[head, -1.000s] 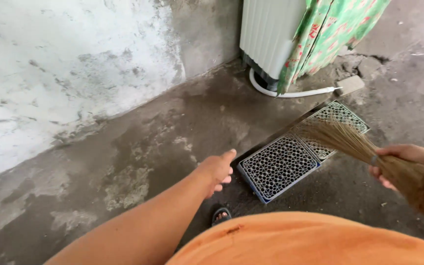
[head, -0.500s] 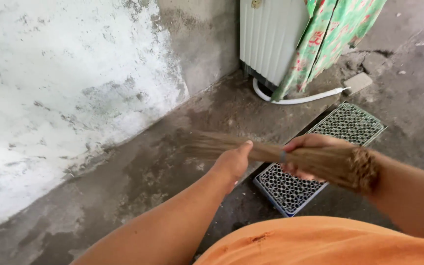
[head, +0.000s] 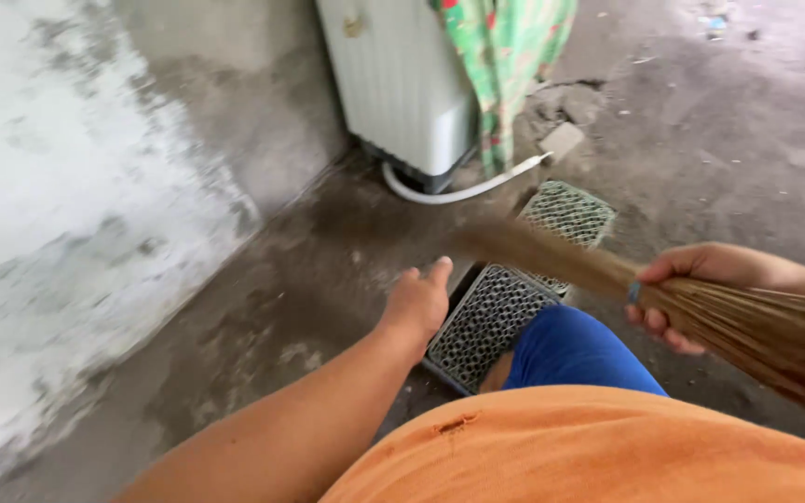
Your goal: Sweeping a concrete floor around motorcycles using a stick broom.
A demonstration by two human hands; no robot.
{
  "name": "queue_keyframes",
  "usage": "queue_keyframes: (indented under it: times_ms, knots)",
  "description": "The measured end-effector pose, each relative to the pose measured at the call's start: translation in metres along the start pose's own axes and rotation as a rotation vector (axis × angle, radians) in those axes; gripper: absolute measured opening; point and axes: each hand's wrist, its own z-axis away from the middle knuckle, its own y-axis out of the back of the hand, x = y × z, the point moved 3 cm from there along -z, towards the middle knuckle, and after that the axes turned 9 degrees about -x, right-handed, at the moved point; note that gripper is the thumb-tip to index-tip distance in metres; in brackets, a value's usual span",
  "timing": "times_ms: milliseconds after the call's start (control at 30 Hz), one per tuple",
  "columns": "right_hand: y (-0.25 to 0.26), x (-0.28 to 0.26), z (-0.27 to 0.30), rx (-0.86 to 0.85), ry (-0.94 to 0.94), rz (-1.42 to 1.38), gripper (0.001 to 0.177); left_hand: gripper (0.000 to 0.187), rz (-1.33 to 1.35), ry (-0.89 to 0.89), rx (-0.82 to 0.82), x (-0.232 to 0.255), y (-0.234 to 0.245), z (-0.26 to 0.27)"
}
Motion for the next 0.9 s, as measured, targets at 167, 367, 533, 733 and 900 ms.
queue_keyframes:
  times_ms: [167, 367, 533, 733, 900]
  knots:
    - [-0.027, -0.016, -0.019, -0.305, -0.195, -0.129, 0.043, 0.077, 0.065, 0.125, -0.093, 0.067, -0.028, -0.063]
    - [0.076, -0.163, -0.096, -0.385, -0.141, 0.061, 0.041, 0.075, -0.04, 0.328, -0.358, 0.104, -0.078, -0.166]
    - [0.238, -0.33, -0.064, 0.119, 0.034, -0.025, 0.046, 0.075, -0.078, 0.331, -0.398, 0.156, -0.102, -0.253]
    - [0.38, -0.401, -0.005, -0.006, 0.232, -0.27, 0.046, 0.065, -0.085, 0.243, -0.483, 0.266, -0.138, -0.325]
    - [0.33, -0.362, 0.046, 0.2, 0.342, -0.409, 0.051, 0.066, -0.153, 0.168, -0.477, 0.321, -0.15, -0.373]
